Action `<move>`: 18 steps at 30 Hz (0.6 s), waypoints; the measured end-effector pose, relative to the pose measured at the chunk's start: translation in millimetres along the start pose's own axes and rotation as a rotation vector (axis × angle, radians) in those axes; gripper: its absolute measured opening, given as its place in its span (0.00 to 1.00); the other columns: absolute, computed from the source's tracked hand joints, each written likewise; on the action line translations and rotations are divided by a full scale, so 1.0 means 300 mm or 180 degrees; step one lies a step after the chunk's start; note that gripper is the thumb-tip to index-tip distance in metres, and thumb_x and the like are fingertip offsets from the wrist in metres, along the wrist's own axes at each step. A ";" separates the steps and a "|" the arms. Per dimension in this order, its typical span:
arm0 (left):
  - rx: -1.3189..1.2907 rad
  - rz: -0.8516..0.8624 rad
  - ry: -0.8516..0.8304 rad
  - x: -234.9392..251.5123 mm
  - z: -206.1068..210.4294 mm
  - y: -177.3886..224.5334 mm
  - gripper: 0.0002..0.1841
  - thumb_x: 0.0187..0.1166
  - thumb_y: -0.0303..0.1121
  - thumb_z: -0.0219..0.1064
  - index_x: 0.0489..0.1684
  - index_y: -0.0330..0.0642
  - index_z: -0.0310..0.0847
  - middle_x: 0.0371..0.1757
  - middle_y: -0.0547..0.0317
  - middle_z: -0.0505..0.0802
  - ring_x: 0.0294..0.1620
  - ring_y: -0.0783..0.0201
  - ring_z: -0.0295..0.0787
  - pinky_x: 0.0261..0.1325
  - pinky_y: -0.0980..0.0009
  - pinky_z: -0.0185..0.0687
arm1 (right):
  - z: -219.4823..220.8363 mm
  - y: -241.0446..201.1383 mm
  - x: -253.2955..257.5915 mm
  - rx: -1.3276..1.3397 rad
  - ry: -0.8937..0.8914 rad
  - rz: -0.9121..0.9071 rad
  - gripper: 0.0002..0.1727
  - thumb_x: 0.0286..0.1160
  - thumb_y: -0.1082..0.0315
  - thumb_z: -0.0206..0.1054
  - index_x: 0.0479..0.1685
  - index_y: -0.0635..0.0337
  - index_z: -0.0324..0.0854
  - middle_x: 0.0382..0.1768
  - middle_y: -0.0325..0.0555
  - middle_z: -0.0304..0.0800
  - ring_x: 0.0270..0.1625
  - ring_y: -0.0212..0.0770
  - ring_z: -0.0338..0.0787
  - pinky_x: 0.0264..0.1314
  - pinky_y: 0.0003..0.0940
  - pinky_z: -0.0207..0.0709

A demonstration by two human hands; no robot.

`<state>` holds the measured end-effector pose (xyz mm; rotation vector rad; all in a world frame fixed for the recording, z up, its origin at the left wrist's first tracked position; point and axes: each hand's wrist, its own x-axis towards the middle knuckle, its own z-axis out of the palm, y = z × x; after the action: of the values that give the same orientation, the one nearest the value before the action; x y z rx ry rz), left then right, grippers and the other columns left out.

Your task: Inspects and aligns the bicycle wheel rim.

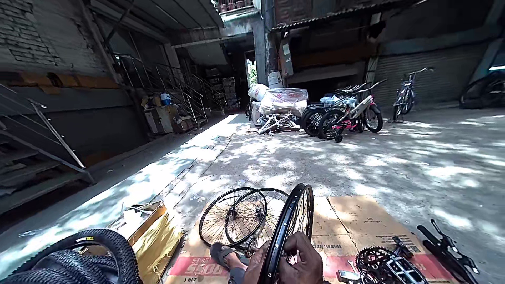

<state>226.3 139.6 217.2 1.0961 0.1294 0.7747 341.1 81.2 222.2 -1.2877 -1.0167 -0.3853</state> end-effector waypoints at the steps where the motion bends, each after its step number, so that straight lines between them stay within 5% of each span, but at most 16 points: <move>1: 0.0007 0.0077 -0.0097 0.010 0.008 0.001 0.16 0.91 0.33 0.47 0.55 0.49 0.85 0.43 0.75 0.95 0.45 0.81 0.90 0.55 0.77 0.85 | -0.021 -0.012 0.002 0.0131 -0.0203 0.0201 0.11 0.46 0.70 0.79 0.28 0.56 0.83 0.31 0.37 0.85 0.34 0.28 0.83 0.35 0.23 0.77; 5: 0.0390 -0.0292 -0.0158 0.047 0.046 0.077 0.21 0.87 0.29 0.41 0.36 0.55 0.84 0.28 0.82 0.91 0.32 0.87 0.85 0.43 0.83 0.82 | -0.104 -0.042 0.006 0.0462 -0.1371 0.0700 0.25 0.63 0.64 0.80 0.57 0.71 0.85 0.39 0.46 0.83 0.28 0.30 0.79 0.28 0.26 0.77; 7: 0.0700 -0.0323 -0.0034 0.055 0.034 0.066 0.16 0.86 0.27 0.44 0.40 0.46 0.82 0.30 0.79 0.88 0.35 0.87 0.84 0.46 0.84 0.81 | -0.108 -0.029 0.022 0.0533 -0.1581 0.0629 0.18 0.66 0.62 0.80 0.45 0.67 0.87 0.35 0.44 0.80 0.27 0.31 0.78 0.27 0.27 0.78; 9: 0.0626 -0.0271 0.0110 0.051 0.033 0.035 0.18 0.88 0.27 0.43 0.49 0.36 0.83 0.36 0.72 0.90 0.41 0.84 0.86 0.52 0.81 0.82 | -0.085 -0.025 0.031 0.0307 -0.1251 0.0531 0.11 0.55 0.65 0.81 0.26 0.58 0.84 0.27 0.37 0.80 0.23 0.27 0.75 0.23 0.25 0.72; 11: -0.0332 -0.0559 0.0113 0.057 0.019 0.003 0.28 0.95 0.42 0.32 0.51 0.44 0.84 0.38 0.65 0.94 0.42 0.75 0.91 0.53 0.74 0.87 | -0.042 -0.028 0.018 -0.0032 -0.0745 0.0436 0.13 0.44 0.67 0.81 0.15 0.53 0.77 0.20 0.32 0.75 0.19 0.24 0.70 0.20 0.22 0.64; 14: -0.1052 -0.0607 -0.0141 0.038 -0.029 -0.027 0.28 0.92 0.51 0.41 0.40 0.48 0.90 0.38 0.61 0.95 0.42 0.71 0.92 0.53 0.70 0.86 | -0.025 -0.029 -0.003 0.0119 -0.0455 0.0414 0.13 0.42 0.70 0.81 0.17 0.56 0.78 0.26 0.35 0.76 0.26 0.24 0.75 0.26 0.18 0.71; 16: -0.0927 -0.0510 -0.0140 0.011 -0.033 -0.019 0.20 0.91 0.48 0.52 0.46 0.46 0.88 0.40 0.60 0.96 0.45 0.71 0.93 0.56 0.71 0.87 | -0.044 -0.029 -0.029 0.0441 -0.0516 0.0469 0.10 0.46 0.75 0.80 0.27 0.62 0.85 0.33 0.40 0.81 0.30 0.26 0.82 0.31 0.20 0.80; 18: -0.0274 -0.0474 0.0051 0.005 -0.011 0.006 0.18 0.92 0.42 0.45 0.47 0.46 0.82 0.36 0.70 0.93 0.40 0.79 0.90 0.52 0.78 0.85 | -0.060 -0.051 -0.078 0.0547 -0.0613 0.0553 0.09 0.56 0.75 0.79 0.35 0.67 0.88 0.36 0.43 0.83 0.32 0.28 0.86 0.33 0.22 0.86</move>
<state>225.1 143.5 217.6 0.9871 0.1874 0.6498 324.5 53.6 213.9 -1.2624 -1.0650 -0.0400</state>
